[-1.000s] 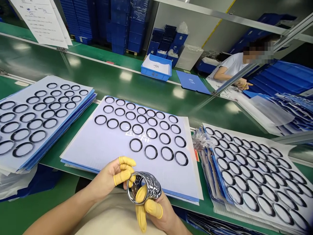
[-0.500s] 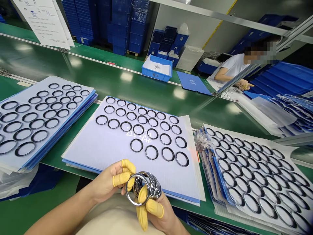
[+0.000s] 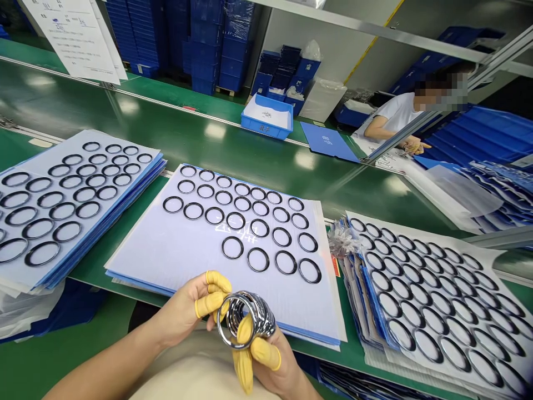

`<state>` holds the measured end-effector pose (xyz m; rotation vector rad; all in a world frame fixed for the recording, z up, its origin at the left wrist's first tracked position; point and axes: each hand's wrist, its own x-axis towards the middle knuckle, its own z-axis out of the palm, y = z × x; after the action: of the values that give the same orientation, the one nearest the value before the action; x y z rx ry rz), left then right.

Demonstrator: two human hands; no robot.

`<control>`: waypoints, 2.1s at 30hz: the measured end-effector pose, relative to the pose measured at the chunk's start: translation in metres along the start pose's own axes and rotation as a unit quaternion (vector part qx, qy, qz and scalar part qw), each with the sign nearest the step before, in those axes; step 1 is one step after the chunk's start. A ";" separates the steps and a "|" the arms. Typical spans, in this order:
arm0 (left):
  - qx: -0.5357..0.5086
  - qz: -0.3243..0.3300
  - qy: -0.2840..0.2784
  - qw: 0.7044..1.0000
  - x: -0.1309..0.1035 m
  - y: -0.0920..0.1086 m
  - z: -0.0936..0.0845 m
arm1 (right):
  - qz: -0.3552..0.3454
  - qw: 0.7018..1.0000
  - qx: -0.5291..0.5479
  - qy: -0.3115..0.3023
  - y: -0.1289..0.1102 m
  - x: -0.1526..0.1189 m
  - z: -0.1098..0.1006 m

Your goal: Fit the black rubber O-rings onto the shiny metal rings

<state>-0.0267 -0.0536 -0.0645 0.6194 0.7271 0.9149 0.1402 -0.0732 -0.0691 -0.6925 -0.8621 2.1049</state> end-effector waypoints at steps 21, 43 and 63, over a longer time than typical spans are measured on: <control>0.340 0.107 0.089 0.930 -0.006 -0.006 0.006 | -0.234 0.919 -0.318 0.020 0.015 -0.008 -0.016; 0.435 0.108 0.014 0.894 -0.010 -0.001 0.001 | -0.184 0.958 -0.217 0.028 0.026 -0.007 -0.020; 0.426 0.106 -0.159 0.884 0.007 0.023 0.006 | -0.079 0.922 -0.352 -0.137 -0.010 -0.008 -0.001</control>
<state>-0.0300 -0.0380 -0.0453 1.6195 0.7562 0.6299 0.1499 -0.0746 -0.0610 -0.6506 -1.8138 1.7450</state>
